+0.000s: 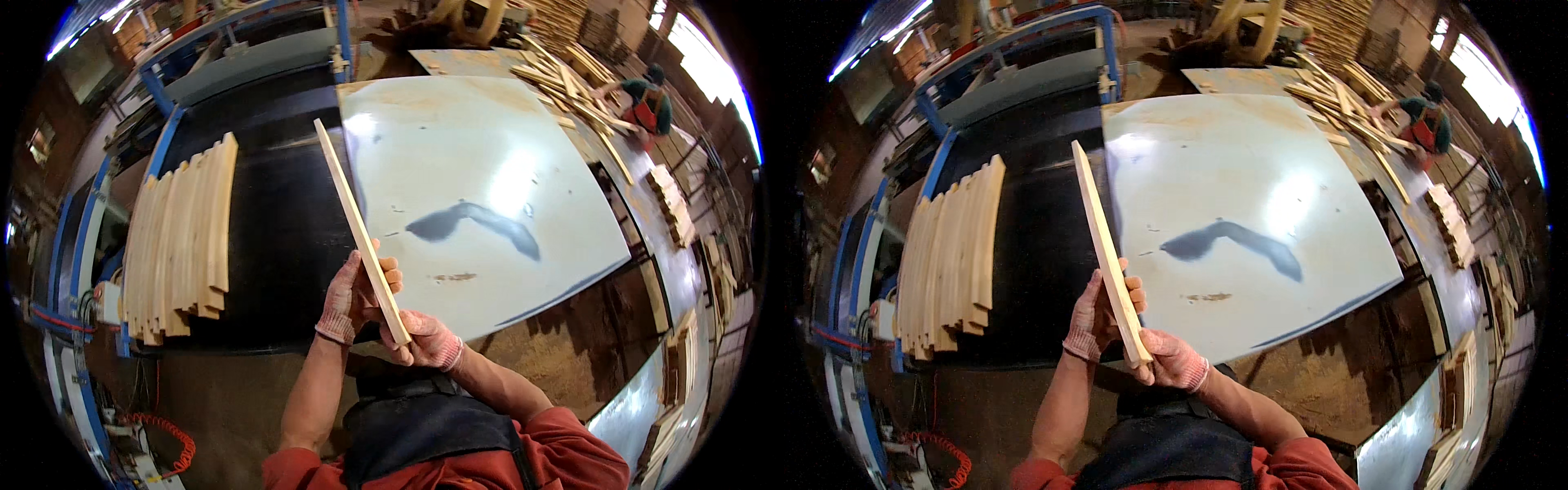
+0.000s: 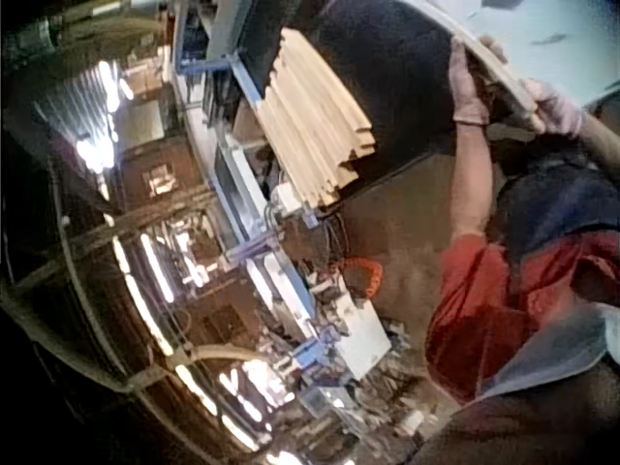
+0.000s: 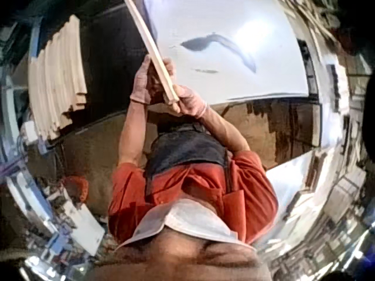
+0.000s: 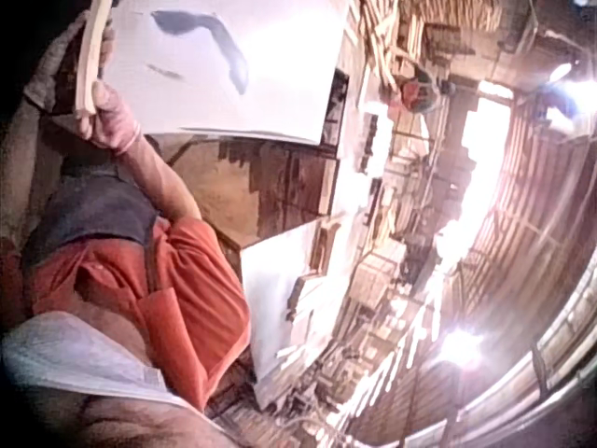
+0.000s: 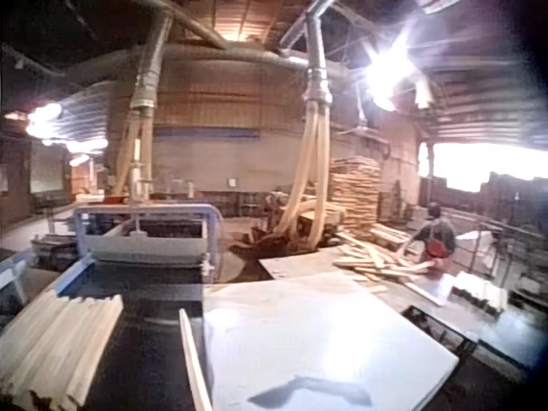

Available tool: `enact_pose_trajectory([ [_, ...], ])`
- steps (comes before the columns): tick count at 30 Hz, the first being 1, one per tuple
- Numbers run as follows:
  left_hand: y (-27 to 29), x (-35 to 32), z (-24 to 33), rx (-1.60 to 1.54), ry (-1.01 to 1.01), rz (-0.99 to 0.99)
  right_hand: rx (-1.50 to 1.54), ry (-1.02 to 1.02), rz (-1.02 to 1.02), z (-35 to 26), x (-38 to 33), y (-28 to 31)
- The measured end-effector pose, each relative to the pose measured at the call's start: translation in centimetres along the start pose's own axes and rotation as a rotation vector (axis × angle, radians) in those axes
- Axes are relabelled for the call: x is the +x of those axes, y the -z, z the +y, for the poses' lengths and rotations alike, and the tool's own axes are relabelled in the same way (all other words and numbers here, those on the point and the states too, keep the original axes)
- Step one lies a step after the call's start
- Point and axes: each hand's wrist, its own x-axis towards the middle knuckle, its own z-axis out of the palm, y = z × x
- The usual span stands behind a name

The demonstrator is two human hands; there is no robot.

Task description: The person picks up stacks of wooden planks from a metal table and places them onto a conveyor belt. The person repeatedly gathers the planks, aligns them, and moves them to the conveyor, occasionally picking up stray pieces from the floor.

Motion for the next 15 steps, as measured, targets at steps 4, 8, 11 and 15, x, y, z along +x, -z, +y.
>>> enact_pose_trajectory([
  [4,-1.1,3.9,-4.0,-0.002,0.062,0.064,0.106,0.077,-0.028,-1.6,-2.3,1.5],
  [8,-2.5,7.0,-6.4,0.124,0.068,0.135,0.153,0.079,0.006,-3.7,-4.6,5.2],
  [11,-4.4,9.2,-9.0,0.304,-0.089,0.308,0.129,0.034,0.027,-6.1,-6.4,7.1],
  [15,-4.9,12.0,-11.2,0.499,-0.158,0.350,0.015,0.110,0.382,-10.9,-9.4,6.4],
])
